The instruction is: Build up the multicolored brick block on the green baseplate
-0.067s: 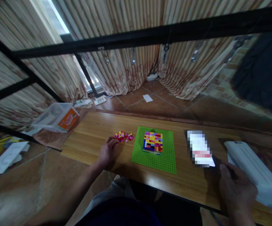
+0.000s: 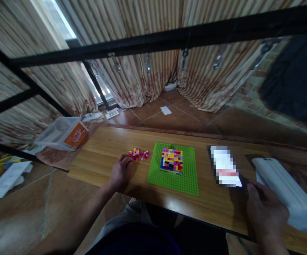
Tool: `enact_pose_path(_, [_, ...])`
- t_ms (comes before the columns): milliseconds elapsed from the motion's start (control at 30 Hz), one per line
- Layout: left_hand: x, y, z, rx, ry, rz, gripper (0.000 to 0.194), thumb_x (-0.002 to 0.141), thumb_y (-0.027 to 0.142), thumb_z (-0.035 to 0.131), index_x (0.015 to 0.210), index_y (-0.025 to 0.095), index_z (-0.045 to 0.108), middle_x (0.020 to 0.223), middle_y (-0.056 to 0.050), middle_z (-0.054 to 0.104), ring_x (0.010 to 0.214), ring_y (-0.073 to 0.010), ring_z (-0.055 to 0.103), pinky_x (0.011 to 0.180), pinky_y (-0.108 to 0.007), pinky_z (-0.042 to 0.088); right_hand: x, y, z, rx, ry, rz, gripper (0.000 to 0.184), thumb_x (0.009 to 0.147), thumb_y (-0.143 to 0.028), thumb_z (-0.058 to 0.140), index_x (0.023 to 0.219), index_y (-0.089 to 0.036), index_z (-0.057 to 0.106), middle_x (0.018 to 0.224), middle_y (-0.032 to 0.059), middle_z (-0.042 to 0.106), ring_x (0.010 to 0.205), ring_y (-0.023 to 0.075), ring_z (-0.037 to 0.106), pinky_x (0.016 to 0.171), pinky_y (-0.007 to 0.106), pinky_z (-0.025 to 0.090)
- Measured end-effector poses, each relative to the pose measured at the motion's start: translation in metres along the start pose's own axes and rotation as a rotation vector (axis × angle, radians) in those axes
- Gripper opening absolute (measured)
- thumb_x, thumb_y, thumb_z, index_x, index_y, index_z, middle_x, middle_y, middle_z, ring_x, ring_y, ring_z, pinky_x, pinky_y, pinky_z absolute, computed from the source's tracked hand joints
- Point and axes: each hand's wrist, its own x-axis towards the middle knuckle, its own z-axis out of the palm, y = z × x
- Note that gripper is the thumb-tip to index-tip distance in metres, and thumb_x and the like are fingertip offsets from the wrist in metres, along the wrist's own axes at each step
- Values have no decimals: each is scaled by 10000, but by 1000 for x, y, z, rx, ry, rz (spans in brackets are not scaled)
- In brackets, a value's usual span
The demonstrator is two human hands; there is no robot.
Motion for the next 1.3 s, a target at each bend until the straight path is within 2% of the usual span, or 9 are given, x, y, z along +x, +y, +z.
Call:
enact_pose_path(200, [3,12,-4,-69,0,-19,117,903,234,510,861,200,614,937,-56,618,863,-171,610,802,-290,490,-2,-5,-1,3,-13,-30,448,829,-479,465,1067,-190,711,1118,131,694,1048,324,626,918,423,454])
enact_pose_path(300, [7,28,0,-211,-13,-65,115,906,228,500,860,199,601,853,-32,632,793,-154,613,752,-271,483,-4,-7,0,28,5,-54,425,829,-455,476,1055,-185,714,1096,132,697,1029,312,630,896,411,458])
enact_pose_path(433, [14,56,11,-450,-113,-41,112,880,274,568,860,201,650,807,-12,661,742,-137,615,712,-248,479,-5,-9,0,28,20,-79,389,829,-408,492,1051,-178,714,1076,128,696,1007,296,630,892,399,453])
enact_pose_path(600, [23,81,26,-574,-119,-44,109,841,265,626,831,204,716,788,-17,680,750,-144,618,710,-253,484,-7,-10,0,23,37,-109,389,840,-384,490,1060,-151,711,1091,131,696,1013,272,630,871,350,452])
enact_pose_path(833, [32,93,28,-511,-165,-44,189,858,165,561,916,201,737,855,-37,705,773,-144,636,734,-260,499,-4,-6,3,32,35,-90,377,826,-379,506,1048,-156,713,1089,129,696,998,262,626,878,341,438])
enact_pose_path(1033, [35,103,27,-467,-167,-60,172,840,157,583,925,203,724,876,-40,721,774,-152,651,724,-270,509,-5,-7,2,47,50,-101,381,822,-385,500,1045,-159,710,1095,126,690,1000,262,618,885,347,434])
enact_pose_path(1300, [37,105,43,-541,-143,-121,93,785,156,631,821,205,702,819,-20,704,762,-144,638,716,-268,496,-8,-14,-1,70,73,-137,393,815,-382,495,1030,-137,715,1066,136,698,987,255,625,884,334,445])
